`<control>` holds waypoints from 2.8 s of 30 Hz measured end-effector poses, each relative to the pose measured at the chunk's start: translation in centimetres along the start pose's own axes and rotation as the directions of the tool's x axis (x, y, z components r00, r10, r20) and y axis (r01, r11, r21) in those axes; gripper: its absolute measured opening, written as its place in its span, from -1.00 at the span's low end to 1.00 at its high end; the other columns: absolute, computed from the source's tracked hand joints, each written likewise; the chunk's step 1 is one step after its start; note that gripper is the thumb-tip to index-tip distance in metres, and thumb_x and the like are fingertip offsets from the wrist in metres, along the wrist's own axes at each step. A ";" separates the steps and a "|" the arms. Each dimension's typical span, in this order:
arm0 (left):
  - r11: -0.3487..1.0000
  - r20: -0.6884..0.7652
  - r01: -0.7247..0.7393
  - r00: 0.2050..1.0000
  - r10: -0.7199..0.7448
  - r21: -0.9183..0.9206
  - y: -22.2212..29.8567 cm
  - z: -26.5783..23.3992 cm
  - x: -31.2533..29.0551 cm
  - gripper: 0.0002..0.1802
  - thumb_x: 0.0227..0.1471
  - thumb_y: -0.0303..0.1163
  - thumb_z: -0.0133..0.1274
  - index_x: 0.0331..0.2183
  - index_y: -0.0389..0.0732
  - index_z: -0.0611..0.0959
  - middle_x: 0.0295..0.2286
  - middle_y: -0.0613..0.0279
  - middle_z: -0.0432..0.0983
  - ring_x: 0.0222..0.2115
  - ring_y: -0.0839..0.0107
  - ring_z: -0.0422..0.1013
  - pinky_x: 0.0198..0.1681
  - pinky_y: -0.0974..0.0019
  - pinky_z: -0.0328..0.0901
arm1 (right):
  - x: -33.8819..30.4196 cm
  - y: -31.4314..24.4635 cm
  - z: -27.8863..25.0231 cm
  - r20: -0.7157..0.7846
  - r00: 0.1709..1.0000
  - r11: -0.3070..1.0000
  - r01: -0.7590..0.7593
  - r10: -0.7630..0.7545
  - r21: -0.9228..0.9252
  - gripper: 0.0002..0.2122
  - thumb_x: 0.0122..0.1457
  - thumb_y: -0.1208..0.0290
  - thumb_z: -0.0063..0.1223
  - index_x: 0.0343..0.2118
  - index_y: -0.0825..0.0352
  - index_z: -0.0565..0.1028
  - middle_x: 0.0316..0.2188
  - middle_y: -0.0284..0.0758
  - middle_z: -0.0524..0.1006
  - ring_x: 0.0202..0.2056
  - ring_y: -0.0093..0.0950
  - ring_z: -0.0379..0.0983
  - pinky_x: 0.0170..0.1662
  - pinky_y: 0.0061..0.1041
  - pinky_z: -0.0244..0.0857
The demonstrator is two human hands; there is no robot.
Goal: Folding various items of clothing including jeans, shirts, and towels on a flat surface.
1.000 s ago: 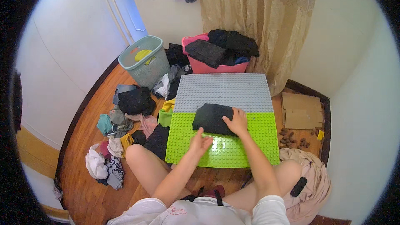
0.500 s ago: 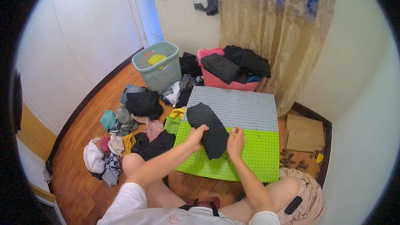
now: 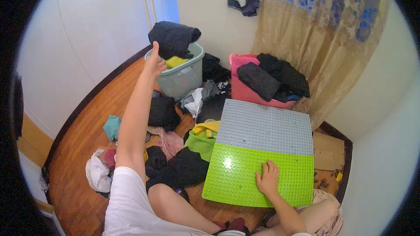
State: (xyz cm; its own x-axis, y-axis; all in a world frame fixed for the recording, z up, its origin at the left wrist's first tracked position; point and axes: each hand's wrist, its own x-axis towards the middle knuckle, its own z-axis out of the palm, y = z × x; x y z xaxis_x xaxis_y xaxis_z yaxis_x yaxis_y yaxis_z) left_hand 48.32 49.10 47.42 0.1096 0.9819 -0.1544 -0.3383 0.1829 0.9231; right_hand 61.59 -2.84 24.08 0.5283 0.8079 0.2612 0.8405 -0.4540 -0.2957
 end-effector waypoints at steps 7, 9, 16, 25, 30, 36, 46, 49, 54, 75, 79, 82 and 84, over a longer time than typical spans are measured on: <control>0.369 -0.079 -0.185 0.799 0.596 0.911 -13.4 -28.5 8.2 -0.35 -0.32 -0.17 0.14 -0.21 -0.46 0.45 -0.24 -0.16 0.43 -0.18 -0.06 0.35 -0.15 0.17 0.25 | 0.5 -0.8 -0.1 0.058 0.998 1.000 -0.019 0.020 -0.020 -0.57 -0.05 0.38 0.00 -0.09 0.42 0.26 0.00 -0.04 0.16 0.04 -0.07 0.04 0.09 -0.14 -0.09; 0.111 -0.132 0.075 0.693 0.709 0.991 -14.7 -40.2 6.5 -0.47 -0.37 -0.20 0.19 -0.34 -0.33 0.44 -0.37 -0.13 0.44 -0.27 -0.08 0.36 -0.21 0.07 0.26 | 1.0 -1.4 0.4 0.077 0.997 0.999 -0.023 0.026 -0.030 -0.57 -0.05 0.39 0.00 -0.09 0.42 0.25 0.01 -0.04 0.16 0.04 -0.07 0.04 0.10 -0.13 -0.10; -0.311 -0.521 0.638 0.763 0.384 0.705 -14.0 -57.0 -1.4 0.02 -0.32 -0.13 0.26 0.14 0.17 0.05 0.13 -0.22 -0.21 0.14 -0.25 -0.26 0.02 -0.41 -0.15 | 0.8 -1.3 -0.1 0.127 0.992 0.983 0.026 -0.003 -0.183 -0.61 0.04 0.41 -0.17 -0.06 0.46 0.18 0.03 0.00 0.12 0.04 -0.04 0.03 0.10 -0.12 -0.11; -0.374 -0.687 0.724 0.681 0.254 0.580 -20.1 -71.5 -4.0 0.27 -0.54 -0.13 0.38 0.13 0.40 -0.11 0.17 -0.05 -0.32 0.14 -0.14 -0.20 -0.04 -0.34 0.04 | 0.8 -3.3 0.3 0.225 0.973 0.943 0.030 0.048 -0.332 -0.62 0.09 0.47 -0.29 -0.02 0.50 0.13 0.07 0.04 0.07 0.03 0.00 0.02 0.10 -0.13 -0.09; -0.376 -0.425 0.574 0.807 0.410 0.728 -21.8 -81.3 -2.3 -0.42 -0.13 -0.35 0.05 -0.01 0.14 0.30 -0.10 -0.09 0.18 -0.18 -0.05 0.27 -0.26 0.01 0.30 | 0.4 -2.4 1.1 0.219 0.972 0.922 0.007 0.084 -0.387 -0.60 0.06 0.52 -0.29 -0.01 0.50 0.10 0.06 0.06 0.08 0.03 0.00 0.04 0.11 -0.14 -0.08; -0.439 -0.307 0.430 0.894 0.325 0.789 -20.4 -78.9 -2.4 -0.71 -0.21 -0.45 0.02 -0.30 -0.17 0.48 -0.39 -0.03 0.42 -0.39 0.00 0.39 -0.33 0.06 0.30 | 0.4 -3.6 1.0 0.208 0.971 0.918 -0.030 0.121 -0.395 -0.60 0.07 0.51 -0.29 0.00 0.49 0.11 0.06 0.05 0.09 0.03 -0.01 0.04 0.10 -0.14 -0.08; 0.132 -0.261 0.267 0.963 -0.063 0.955 -21.2 -74.4 -8.6 -0.44 -0.33 -0.32 0.14 -0.19 -0.33 0.45 -0.36 -0.09 0.48 -0.32 0.06 0.43 -0.25 0.14 0.32 | 0.1 -2.8 1.5 0.069 0.992 0.947 -0.080 0.106 -0.310 -0.61 0.05 0.47 -0.26 -0.02 0.48 0.17 0.05 0.00 0.12 0.02 -0.06 0.06 0.08 -0.14 -0.08; 0.425 -0.319 0.366 0.931 -0.180 0.828 -24.7 -62.6 -13.6 -0.40 -0.30 -0.31 0.14 -0.13 -0.29 0.41 -0.32 -0.05 0.46 -0.30 0.10 0.41 -0.23 0.16 0.31 | 0.0 -2.4 1.6 0.003 0.995 0.956 -0.095 0.100 -0.277 -0.60 0.03 0.46 -0.20 -0.03 0.47 0.19 0.05 -0.03 0.14 0.03 -0.08 0.05 0.08 -0.16 -0.09; 0.793 -0.279 0.454 0.888 -0.366 0.405 -34.7 -48.2 -25.7 -0.33 -0.24 -0.29 0.16 -0.03 -0.23 0.34 -0.25 0.02 0.42 -0.26 0.17 0.37 -0.20 0.20 0.29 | -0.2 -2.2 2.1 -0.048 0.992 0.966 -0.123 0.114 -0.228 -0.57 -0.01 0.44 -0.12 -0.04 0.46 0.22 0.03 -0.07 0.16 0.03 -0.12 0.06 0.07 -0.15 -0.11; 0.931 0.615 0.072 0.769 0.177 -0.358 2.8 -8.4 -34.0 -0.45 -0.09 -0.33 -0.16 -0.03 -0.38 0.31 -0.08 -0.09 0.31 -0.07 0.12 0.29 0.04 0.12 0.18 | 6.4 -12.2 -11.9 -0.369 0.891 0.675 0.445 -0.266 0.588 -0.03 -0.26 0.28 0.31 0.14 0.49 -0.13 0.12 0.07 -0.06 0.14 -0.02 -0.13 0.17 -0.16 -0.21; 0.884 0.708 0.207 0.684 0.175 -0.419 -0.7 -3.4 -37.7 -0.45 -0.16 -0.39 -0.18 -0.05 -0.37 0.35 -0.12 -0.05 0.36 -0.12 0.15 0.34 0.00 0.17 0.22 | 9.3 -11.7 -14.1 -0.543 0.777 0.581 0.612 -0.318 0.536 -0.25 -0.10 0.26 0.19 0.12 0.43 0.06 0.13 -0.06 0.06 0.18 -0.08 -0.15 0.19 -0.20 -0.21; 0.909 0.655 0.157 0.740 0.151 -0.387 -5.4 -3.6 -38.4 -0.53 -0.03 -0.40 -0.11 -0.04 -0.33 0.33 -0.13 0.06 0.37 -0.15 0.25 0.36 -0.07 0.25 0.27 | 9.3 -9.0 -14.5 0.159 0.961 -0.319 -0.228 -0.228 0.920 -0.46 -0.01 0.35 0.08 0.05 0.35 0.22 0.03 -0.20 0.28 0.05 -0.40 0.20 0.12 -0.39 0.04; 0.964 0.626 0.110 0.777 0.067 -0.240 -9.1 -3.8 -38.0 -0.52 0.01 -0.38 -0.05 -0.01 -0.26 0.30 -0.12 0.10 0.36 -0.15 0.28 0.36 -0.12 0.29 0.31 | 9.2 -6.5 -13.5 0.169 0.960 -0.254 -0.224 -0.222 0.941 -0.47 -0.01 0.35 0.08 0.05 0.35 0.22 0.02 -0.20 0.29 0.05 -0.40 0.21 0.11 -0.39 0.05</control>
State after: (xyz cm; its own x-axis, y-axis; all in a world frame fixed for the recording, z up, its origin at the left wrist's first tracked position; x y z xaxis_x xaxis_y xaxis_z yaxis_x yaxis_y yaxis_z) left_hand 43.67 10.36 43.54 0.6473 0.7448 0.1625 -0.5387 0.2962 0.7887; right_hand 62.63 2.47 40.82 0.3001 0.9402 0.1613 -0.4451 0.2876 -0.8480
